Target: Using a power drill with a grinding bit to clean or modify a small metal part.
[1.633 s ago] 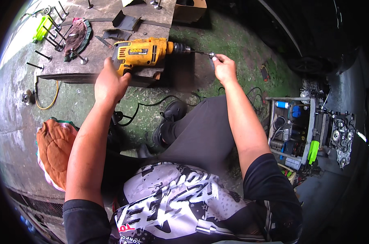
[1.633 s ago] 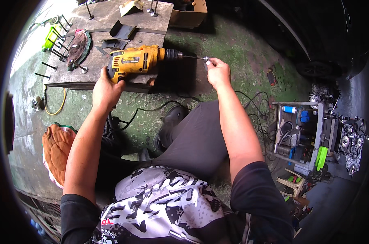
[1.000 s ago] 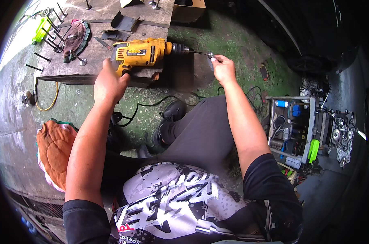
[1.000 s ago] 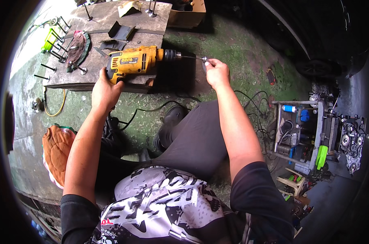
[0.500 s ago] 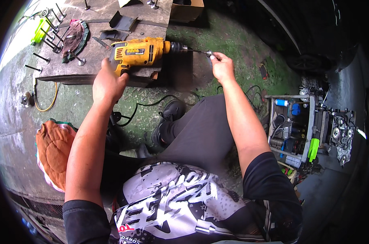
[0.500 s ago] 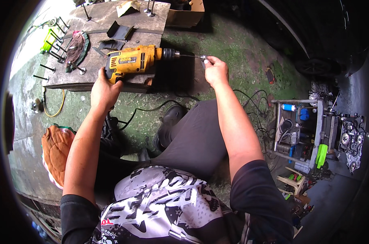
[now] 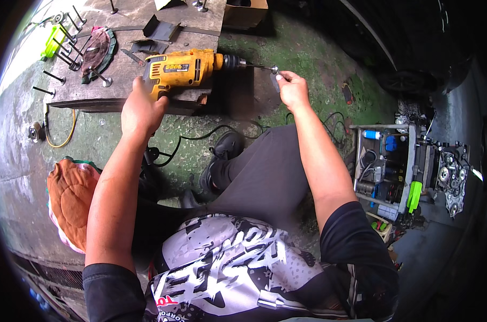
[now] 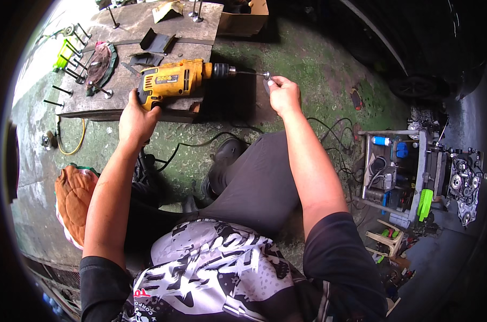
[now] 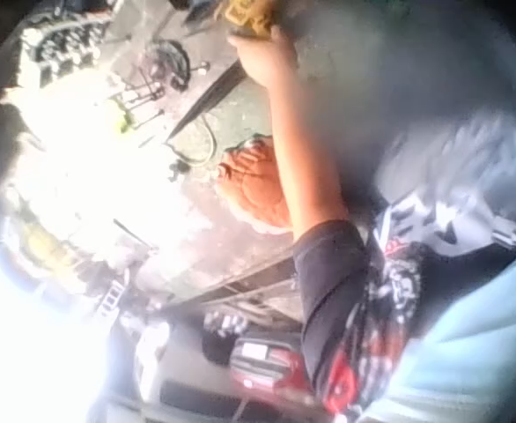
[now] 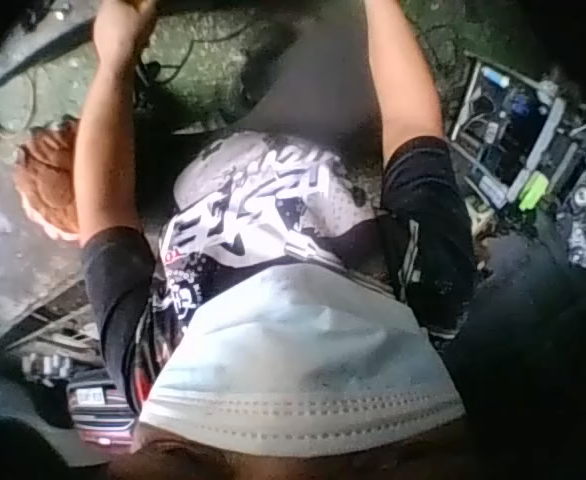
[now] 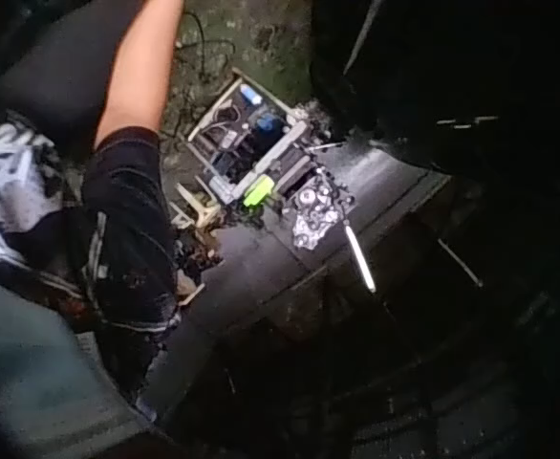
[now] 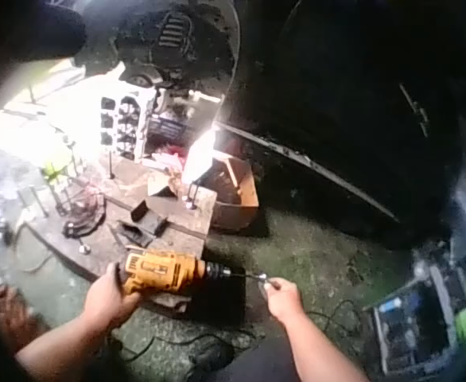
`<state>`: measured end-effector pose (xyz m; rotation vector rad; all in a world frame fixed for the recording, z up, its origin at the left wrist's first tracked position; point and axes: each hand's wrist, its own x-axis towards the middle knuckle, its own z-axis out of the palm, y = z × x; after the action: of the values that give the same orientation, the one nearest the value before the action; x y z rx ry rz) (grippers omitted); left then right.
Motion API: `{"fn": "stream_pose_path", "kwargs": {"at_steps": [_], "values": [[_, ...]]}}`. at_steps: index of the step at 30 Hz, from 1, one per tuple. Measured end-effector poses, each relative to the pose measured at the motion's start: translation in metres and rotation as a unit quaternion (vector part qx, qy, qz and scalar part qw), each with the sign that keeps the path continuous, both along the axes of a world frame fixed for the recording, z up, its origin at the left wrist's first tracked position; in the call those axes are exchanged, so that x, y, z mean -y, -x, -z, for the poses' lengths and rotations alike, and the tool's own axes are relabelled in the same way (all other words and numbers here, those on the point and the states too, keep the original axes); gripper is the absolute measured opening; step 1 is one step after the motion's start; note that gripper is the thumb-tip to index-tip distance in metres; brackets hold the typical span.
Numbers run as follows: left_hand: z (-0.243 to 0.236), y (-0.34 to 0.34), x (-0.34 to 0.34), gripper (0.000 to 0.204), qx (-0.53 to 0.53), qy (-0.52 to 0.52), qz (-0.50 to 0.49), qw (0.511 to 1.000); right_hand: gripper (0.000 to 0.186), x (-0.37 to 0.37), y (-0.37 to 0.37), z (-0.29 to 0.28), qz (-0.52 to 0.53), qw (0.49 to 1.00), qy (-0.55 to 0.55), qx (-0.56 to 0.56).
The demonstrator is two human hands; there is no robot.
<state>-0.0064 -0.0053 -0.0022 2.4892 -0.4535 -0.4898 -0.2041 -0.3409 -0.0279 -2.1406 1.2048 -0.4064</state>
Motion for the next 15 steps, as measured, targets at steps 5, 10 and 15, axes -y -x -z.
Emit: {"fn": "stream_pose_path", "kwargs": {"at_steps": [5,10,15], "values": [[-0.001,0.000,-0.001,0.077,-0.002,-0.004,-0.003,1.000,0.026,-0.004,-0.001,-0.004,0.003,1.000,-0.007,-0.005],[0.001,0.000,0.000,0.077,0.003,-0.002,0.004,1.000,0.027,-0.004,-0.001,-0.005,-0.001,1.000,0.005,0.002],[-0.001,0.001,0.000,0.077,-0.001,-0.004,0.001,1.000,0.027,-0.009,-0.004,-0.012,0.005,1.000,0.015,-0.012]]}}
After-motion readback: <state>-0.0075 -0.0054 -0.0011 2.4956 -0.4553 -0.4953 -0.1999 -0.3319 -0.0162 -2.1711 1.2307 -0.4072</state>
